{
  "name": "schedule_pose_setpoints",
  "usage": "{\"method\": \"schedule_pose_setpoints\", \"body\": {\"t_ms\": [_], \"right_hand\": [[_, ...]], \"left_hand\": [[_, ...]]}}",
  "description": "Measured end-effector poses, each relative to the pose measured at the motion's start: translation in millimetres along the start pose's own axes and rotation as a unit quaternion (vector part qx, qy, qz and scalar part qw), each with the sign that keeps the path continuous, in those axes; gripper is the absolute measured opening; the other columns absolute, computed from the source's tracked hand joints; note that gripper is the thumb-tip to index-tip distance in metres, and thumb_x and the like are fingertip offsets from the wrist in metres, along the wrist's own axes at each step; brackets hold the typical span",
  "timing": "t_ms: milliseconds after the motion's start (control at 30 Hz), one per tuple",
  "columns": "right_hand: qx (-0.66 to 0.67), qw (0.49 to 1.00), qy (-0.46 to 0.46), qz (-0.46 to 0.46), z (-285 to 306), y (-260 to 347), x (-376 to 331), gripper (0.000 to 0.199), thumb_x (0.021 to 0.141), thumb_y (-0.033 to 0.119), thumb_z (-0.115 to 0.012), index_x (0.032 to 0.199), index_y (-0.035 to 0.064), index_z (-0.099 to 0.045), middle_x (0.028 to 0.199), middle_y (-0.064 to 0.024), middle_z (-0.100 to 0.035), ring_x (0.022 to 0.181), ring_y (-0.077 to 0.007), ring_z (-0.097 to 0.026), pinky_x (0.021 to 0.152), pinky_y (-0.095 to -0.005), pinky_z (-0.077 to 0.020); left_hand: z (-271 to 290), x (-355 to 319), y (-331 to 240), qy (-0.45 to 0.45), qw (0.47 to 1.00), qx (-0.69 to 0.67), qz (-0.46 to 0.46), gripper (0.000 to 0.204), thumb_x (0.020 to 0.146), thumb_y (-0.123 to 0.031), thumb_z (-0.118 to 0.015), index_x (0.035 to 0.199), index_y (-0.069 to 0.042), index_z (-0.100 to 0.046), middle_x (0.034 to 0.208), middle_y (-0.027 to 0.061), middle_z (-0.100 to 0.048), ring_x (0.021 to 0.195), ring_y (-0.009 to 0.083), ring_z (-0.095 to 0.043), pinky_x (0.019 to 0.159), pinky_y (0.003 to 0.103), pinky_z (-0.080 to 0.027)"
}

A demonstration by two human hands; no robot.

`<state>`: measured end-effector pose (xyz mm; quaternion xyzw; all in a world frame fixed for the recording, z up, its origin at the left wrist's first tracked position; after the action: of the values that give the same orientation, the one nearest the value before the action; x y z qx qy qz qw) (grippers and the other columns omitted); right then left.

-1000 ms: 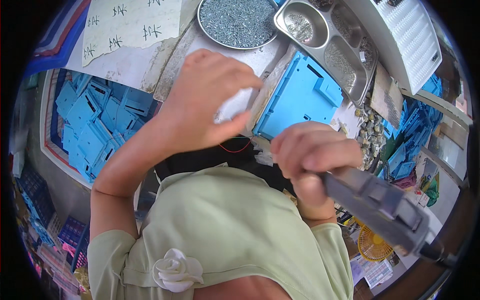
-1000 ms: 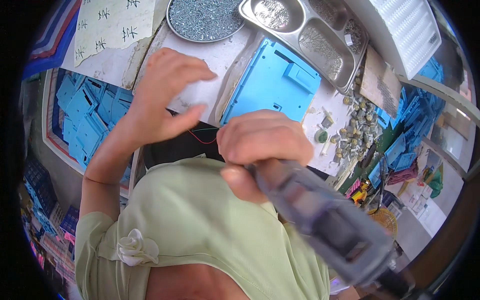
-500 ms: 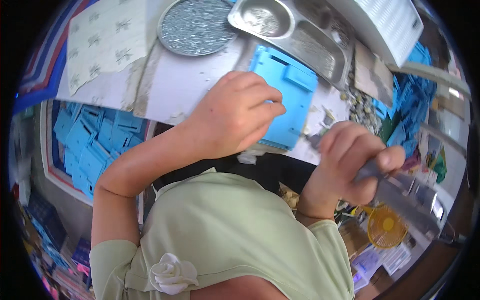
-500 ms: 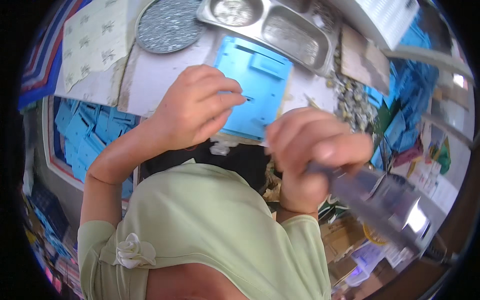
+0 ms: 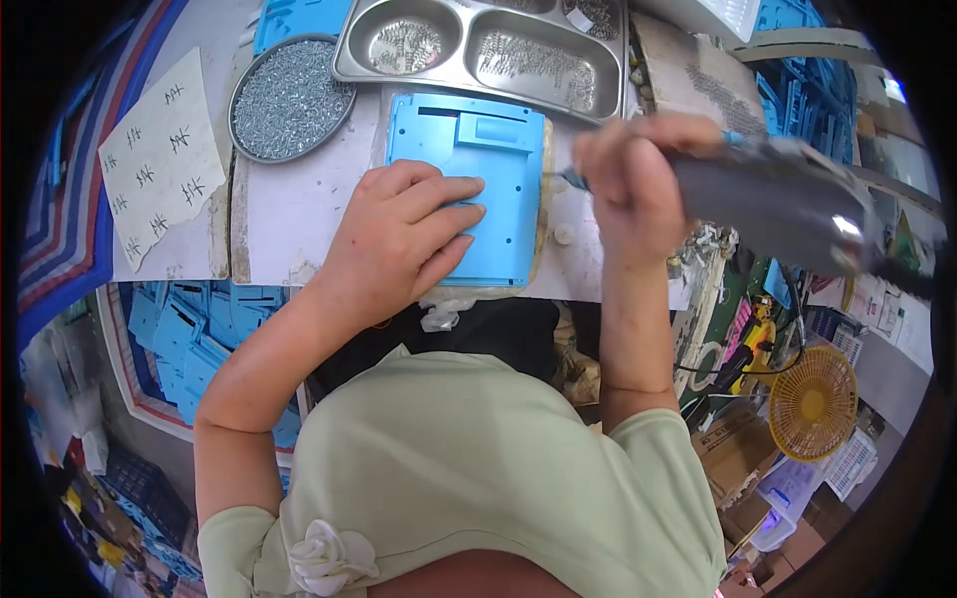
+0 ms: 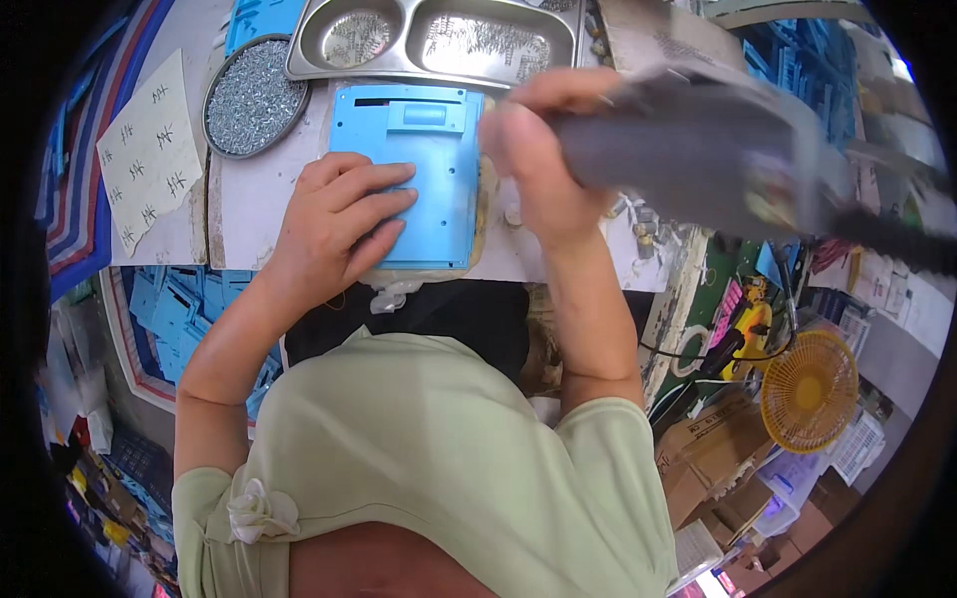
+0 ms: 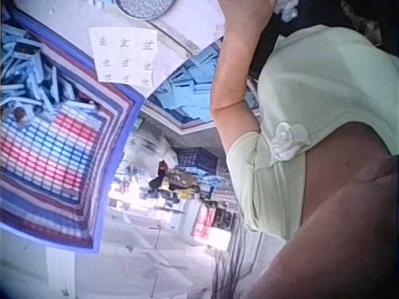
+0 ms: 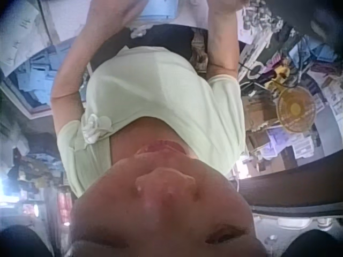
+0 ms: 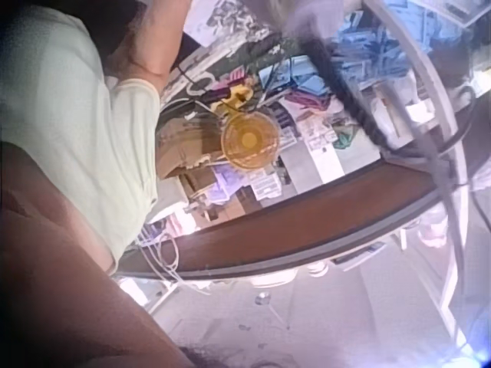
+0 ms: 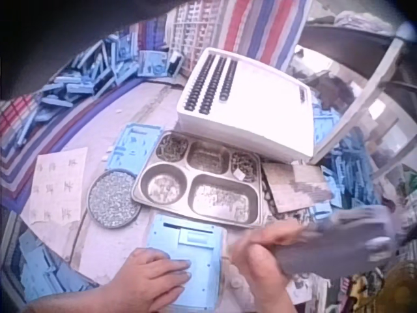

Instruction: Soldering internal components and using an electric screwdriver to assemble a blue plastic electronic device housing.

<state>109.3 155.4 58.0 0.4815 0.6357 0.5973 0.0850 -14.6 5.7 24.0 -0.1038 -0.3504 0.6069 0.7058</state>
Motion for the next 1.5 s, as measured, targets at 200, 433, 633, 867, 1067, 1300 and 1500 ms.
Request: {"method": "schedule_pose_setpoints", "body": {"t_ms": [200, 433, 633, 867, 1067, 1300, 1500], "right_hand": [[0.004, 0.998, 0.026, -0.065, -19, 18, -45, 0.022, 0.097, 0.015, -0.064, 0.108, 0.0059, -0.047, 0.064, -0.0043, -0.048, 0.053, -0.0159, -0.046, 0.053, -0.0362, -0.0439], [0.013, 0.999, 0.035, -0.021, -28, 55, -19, 0.029, 0.096, 0.017, -0.067, 0.112, 0.0040, -0.046, 0.067, -0.0067, -0.050, 0.057, -0.0174, -0.051, 0.059, -0.0338, -0.0468], [0.090, 0.991, 0.084, 0.055, -19, 81, 20, 0.033, 0.094, 0.026, -0.066, 0.117, 0.0074, -0.054, 0.060, -0.0005, -0.050, 0.053, -0.0121, -0.044, 0.056, -0.0315, -0.0404], [0.085, 0.993, 0.078, 0.003, -1, 61, 31, 0.027, 0.099, 0.020, -0.062, 0.121, 0.0053, -0.055, 0.059, 0.0036, -0.043, 0.052, -0.0100, -0.042, 0.057, -0.0292, -0.0389], [0.081, 0.993, 0.083, -0.016, -27, 33, 50, 0.026, 0.098, 0.019, -0.062, 0.118, 0.0040, -0.054, 0.059, 0.0028, -0.042, 0.052, -0.0094, -0.041, 0.056, -0.0287, -0.0393], [0.015, 0.996, 0.083, -0.035, -34, 32, 55, 0.030, 0.098, 0.023, -0.064, 0.118, 0.0049, -0.051, 0.060, 0.0027, -0.042, 0.052, -0.0088, -0.041, 0.054, -0.0280, -0.0372], [-0.093, 0.994, 0.023, -0.058, 9, 56, 51, 0.033, 0.098, 0.026, -0.066, 0.119, 0.0052, -0.050, 0.061, 0.0031, -0.039, 0.050, -0.0086, -0.037, 0.053, -0.0270, -0.0338]], "left_hand": [[-3, 3, 2, 0.001, 1.000, 0.005, -0.007, 0.032, 0.077, -0.008, -0.077, 0.109, -0.008, -0.073, 0.124, 0.0058, -0.069, 0.105, 0.0292, -0.062, 0.094, 0.041, -0.047], [20, 44, 37, -0.077, 0.993, 0.084, 0.025, 0.039, 0.077, -0.019, -0.080, 0.112, -0.007, -0.070, 0.138, 0.0124, -0.058, 0.123, 0.0362, -0.055, 0.103, 0.047, -0.044], [100, 9, 6, -0.148, 0.986, 0.025, -0.071, 0.039, 0.074, -0.016, -0.084, 0.106, -0.007, -0.064, 0.139, 0.0187, -0.058, 0.127, 0.0380, -0.057, 0.110, 0.055, -0.042], [132, -451, 97, -0.552, 0.611, -0.024, 0.567, 0.050, 0.095, -0.014, -0.067, 0.136, 0.005, -0.047, 0.129, 0.0158, -0.056, 0.118, 0.0249, -0.059, 0.100, 0.039, -0.048], [99, -477, 72, -0.241, 0.613, 0.449, 0.604, 0.051, 0.093, -0.024, -0.071, 0.129, 0.007, -0.054, 0.133, 0.0258, -0.058, 0.128, 0.0394, -0.056, 0.104, 0.046, -0.046], [287, -179, 209, -0.378, 0.791, 0.373, 0.304, 0.027, 0.090, -0.023, -0.073, 0.111, -0.006, -0.073, 0.138, 0.0246, -0.057, 0.126, 0.0405, -0.057, 0.107, 0.045, -0.045], [405, -222, 430, -0.216, 0.553, 0.423, 0.684, 0.075, 0.091, -0.067, -0.060, 0.154, -0.028, -0.048, 0.169, 0.0179, -0.017, 0.151, 0.0442, -0.021, 0.115, 0.068, -0.028]]}}
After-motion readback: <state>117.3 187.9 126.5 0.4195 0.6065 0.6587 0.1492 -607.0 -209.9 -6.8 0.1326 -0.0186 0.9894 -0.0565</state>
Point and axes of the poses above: each hand's wrist, its own x-axis towards the middle knuckle, its own z-axis out of the back of the hand, y = z × x, the point moved 8 cm from there along x, towards the middle knuckle
